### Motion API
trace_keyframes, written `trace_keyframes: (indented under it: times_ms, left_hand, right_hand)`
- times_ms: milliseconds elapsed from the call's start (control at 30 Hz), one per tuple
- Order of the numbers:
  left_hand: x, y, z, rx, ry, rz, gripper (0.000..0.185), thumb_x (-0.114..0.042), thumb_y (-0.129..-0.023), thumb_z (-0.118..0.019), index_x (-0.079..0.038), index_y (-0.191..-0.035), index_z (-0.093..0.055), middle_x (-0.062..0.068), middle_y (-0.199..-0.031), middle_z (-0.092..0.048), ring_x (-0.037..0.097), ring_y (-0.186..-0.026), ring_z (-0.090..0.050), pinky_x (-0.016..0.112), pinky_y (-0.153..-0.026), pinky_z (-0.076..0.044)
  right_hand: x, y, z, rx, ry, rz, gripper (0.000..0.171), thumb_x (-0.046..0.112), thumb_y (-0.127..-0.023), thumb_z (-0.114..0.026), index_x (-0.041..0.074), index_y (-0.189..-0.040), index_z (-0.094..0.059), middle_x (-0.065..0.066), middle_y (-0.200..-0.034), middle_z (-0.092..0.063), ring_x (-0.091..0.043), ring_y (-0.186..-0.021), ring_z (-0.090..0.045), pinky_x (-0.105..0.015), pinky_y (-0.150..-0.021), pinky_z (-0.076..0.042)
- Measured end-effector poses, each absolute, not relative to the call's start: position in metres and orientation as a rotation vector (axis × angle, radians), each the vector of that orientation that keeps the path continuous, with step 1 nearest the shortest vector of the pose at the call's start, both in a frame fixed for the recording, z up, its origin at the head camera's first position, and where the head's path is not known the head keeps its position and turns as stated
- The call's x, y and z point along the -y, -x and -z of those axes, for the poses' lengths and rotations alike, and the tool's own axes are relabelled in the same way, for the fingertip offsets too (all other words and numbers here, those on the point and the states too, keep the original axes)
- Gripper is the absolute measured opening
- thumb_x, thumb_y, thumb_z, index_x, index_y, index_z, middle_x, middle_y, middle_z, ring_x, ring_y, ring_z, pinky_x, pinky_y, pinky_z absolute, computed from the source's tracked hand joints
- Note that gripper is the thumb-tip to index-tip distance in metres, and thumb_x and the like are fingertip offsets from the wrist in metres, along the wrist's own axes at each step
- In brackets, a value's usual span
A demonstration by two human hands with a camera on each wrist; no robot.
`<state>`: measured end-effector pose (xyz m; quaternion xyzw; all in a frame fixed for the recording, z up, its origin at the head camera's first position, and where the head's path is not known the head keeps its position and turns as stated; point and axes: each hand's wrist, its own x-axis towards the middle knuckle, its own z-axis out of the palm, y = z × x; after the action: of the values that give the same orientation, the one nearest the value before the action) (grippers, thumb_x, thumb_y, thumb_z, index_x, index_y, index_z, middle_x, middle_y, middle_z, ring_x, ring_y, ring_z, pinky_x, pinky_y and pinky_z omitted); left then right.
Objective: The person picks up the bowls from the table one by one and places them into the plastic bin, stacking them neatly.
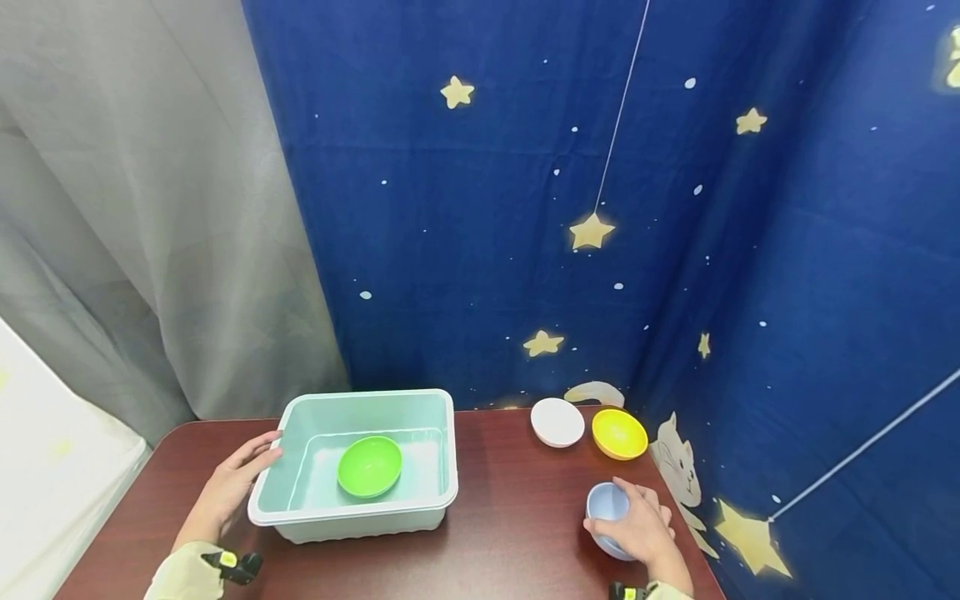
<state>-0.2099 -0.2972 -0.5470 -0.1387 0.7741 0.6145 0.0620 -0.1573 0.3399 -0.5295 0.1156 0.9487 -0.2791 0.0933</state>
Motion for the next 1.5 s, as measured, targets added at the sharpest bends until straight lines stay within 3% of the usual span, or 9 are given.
trace_keyframes:
  times_ms: [533,833,1100,1500]
  left_hand:
    - [0.298,0.211,0.547,-2.307,0.424,-1.872,0.075,-0.055,-0.091,-0.071,-0.025,-0.154,-0.045,-0.014,-0.128,-0.053,-0.007,-0.099,-0.06,0.021,-0.084,-0.054]
    - [0.297,0.211,0.547,-2.288,0.423,-1.891,0.071,-0.054,-0.092,-0.07,-0.024,-0.152,-0.046,-0.002,-0.143,-0.047,-0.007,-0.098,-0.061,0.023,-0.083,-0.055]
    - [0.298,0.211,0.545,-2.31,0.395,-1.875,0.073,-0.055,-0.093,-0.069,-0.023,-0.153,-0.045,-0.016,-0.125,-0.051,-0.006,-0.099,-0.06,0.022,-0.084,-0.055]
    - [0.295,0.208,0.541,-2.312,0.406,-1.885,0.07,-0.054,-0.093,-0.069,-0.023,-0.151,-0.048,-0.004,-0.137,-0.049,-0.007,-0.098,-0.06,0.023,-0.083,-0.055]
  right_hand:
    - [-0.334,0.169,0.518,-2.873,-0.267,0.831,0.102,0.06,-0.071,-0.084,0.005,-0.149,-0.047,-0.033,-0.146,-0.039,-0.053,-0.123,-0.035,-0.061,-0.091,-0.044]
    - [-0.332,0.18,0.503,-2.911,-0.18,0.811,0.1,0.059,-0.074,-0.082,0.005,-0.15,-0.047,-0.033,-0.146,-0.038,-0.053,-0.123,-0.037,-0.065,-0.09,-0.048]
    - [-0.323,0.187,0.492,-2.934,-0.133,0.816,0.096,0.057,-0.075,-0.083,0.006,-0.149,-0.048,-0.034,-0.145,-0.039,-0.053,-0.122,-0.039,-0.065,-0.091,-0.048]
    - [-0.311,0.201,0.473,-2.968,-0.009,0.817,0.09,0.054,-0.075,-0.084,0.008,-0.145,-0.053,-0.028,-0.138,-0.046,-0.041,-0.115,-0.05,-0.055,-0.084,-0.053]
